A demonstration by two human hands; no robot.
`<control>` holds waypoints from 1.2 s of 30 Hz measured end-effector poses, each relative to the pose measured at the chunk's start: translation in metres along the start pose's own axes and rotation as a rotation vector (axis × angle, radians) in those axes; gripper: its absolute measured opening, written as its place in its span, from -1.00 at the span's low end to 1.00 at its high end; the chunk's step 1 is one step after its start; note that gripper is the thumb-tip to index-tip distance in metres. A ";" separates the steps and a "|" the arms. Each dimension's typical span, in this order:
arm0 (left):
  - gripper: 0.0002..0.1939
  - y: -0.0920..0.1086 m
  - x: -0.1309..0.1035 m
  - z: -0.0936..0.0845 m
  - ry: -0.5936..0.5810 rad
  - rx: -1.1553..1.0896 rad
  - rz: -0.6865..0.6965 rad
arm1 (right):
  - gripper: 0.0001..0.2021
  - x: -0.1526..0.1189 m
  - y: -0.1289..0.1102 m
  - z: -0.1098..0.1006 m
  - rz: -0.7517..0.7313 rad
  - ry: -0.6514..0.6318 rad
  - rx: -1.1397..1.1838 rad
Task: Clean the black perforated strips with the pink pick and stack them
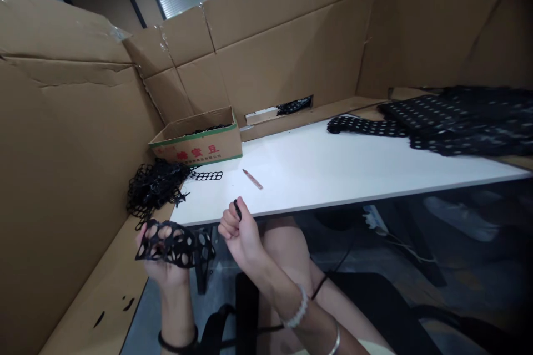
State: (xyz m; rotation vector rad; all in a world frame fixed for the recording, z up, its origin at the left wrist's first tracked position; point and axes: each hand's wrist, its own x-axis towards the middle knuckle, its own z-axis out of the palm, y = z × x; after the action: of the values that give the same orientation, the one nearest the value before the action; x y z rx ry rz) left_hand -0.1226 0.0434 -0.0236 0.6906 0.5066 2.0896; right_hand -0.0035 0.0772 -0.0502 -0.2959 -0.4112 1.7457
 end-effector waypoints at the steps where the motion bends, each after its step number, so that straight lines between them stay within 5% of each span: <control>1: -0.63 0.002 0.000 0.003 -0.007 0.005 0.018 | -0.51 -0.002 0.000 0.000 -0.058 0.008 -0.086; 8: -0.51 0.001 -0.006 0.014 -0.062 0.054 -0.019 | -0.49 -0.026 0.003 0.009 -0.345 -0.013 -1.110; 11: -0.48 0.001 -0.007 0.012 -0.090 0.039 -0.044 | -0.50 -0.027 0.004 0.014 -0.375 0.035 -1.318; 15: -0.50 0.003 -0.008 0.013 -0.044 0.094 0.002 | -0.50 -0.027 0.007 0.016 -0.404 0.023 -1.317; 18: -0.50 0.005 -0.008 0.013 -0.046 0.157 0.049 | -0.53 -0.032 0.003 0.012 -0.530 0.015 -1.098; 22: -0.50 0.004 -0.004 0.006 -0.056 0.070 0.046 | -0.53 -0.012 -0.036 0.023 -1.216 0.422 -0.630; 24: -0.53 0.003 -0.002 0.002 -0.068 -0.002 0.011 | -0.45 0.027 -0.068 0.047 -1.497 0.542 -0.697; 27: -0.56 -0.001 0.001 -0.001 -0.079 -0.071 -0.053 | -0.29 0.107 -0.119 0.101 -1.329 0.277 -1.400; 29: -0.57 -0.003 0.002 -0.001 -0.067 -0.110 -0.072 | -0.16 0.150 -0.144 0.133 -1.035 0.250 -1.755; 30: -0.58 -0.004 0.003 0.000 -0.051 -0.131 -0.073 | -0.12 0.162 -0.151 0.144 -1.006 0.266 -1.815; 33: -0.58 -0.005 0.003 0.001 -0.016 -0.164 -0.085 | -0.18 0.160 -0.153 0.143 -1.094 0.250 -1.822; 36: -0.58 -0.006 0.002 0.001 -0.025 -0.158 -0.108 | -0.40 0.117 -0.131 0.104 -1.112 0.055 -1.698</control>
State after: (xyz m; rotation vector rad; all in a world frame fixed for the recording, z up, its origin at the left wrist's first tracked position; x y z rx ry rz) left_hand -0.1193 0.0485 -0.0263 0.5839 0.3526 1.9921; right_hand 0.0443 0.2038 0.1027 -1.0218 -1.5784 -0.0376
